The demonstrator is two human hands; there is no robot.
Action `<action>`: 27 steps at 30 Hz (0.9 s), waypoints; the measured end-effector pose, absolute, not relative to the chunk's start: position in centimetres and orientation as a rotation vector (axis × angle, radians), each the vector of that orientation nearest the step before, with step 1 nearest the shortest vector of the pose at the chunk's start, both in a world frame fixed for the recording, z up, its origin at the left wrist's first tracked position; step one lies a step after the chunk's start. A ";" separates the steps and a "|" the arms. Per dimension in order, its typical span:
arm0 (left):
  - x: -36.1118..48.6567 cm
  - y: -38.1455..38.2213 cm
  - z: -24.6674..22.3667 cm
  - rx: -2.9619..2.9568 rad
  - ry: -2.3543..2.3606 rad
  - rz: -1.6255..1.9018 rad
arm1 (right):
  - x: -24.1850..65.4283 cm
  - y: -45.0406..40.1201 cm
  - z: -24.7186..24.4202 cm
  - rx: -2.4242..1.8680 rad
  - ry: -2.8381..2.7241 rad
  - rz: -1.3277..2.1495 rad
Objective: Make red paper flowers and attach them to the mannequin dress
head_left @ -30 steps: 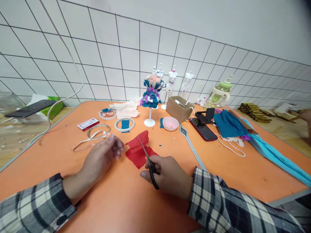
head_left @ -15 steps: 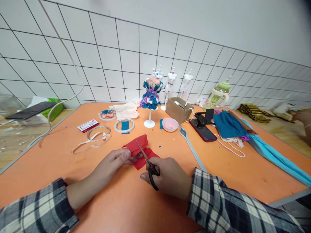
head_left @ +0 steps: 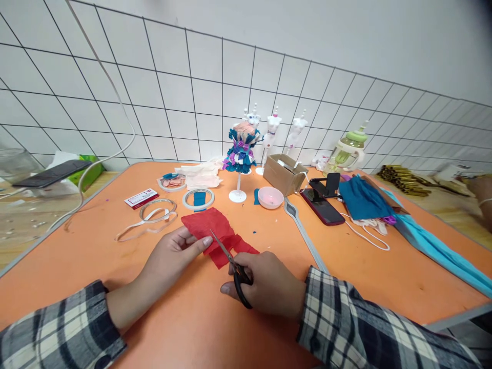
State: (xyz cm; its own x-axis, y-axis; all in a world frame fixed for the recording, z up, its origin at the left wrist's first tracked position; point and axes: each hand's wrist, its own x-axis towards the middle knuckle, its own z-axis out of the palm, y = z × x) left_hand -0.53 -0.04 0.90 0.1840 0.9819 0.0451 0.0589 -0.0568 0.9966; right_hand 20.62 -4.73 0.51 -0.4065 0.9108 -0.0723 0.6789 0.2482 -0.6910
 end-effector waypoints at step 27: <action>0.3 -0.6 0.9 1.309 0.965 1.124 | 20.0 -5.1 -0.2 -1.113 -1.696 1.756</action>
State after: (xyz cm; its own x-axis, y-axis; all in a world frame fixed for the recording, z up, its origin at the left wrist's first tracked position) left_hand 0.28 -0.60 0.92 0.2162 0.9733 0.0768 -0.0715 -0.0626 0.9955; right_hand 20.04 -5.13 -0.17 -0.5705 0.7868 -0.2354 0.2079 -0.1389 -0.9682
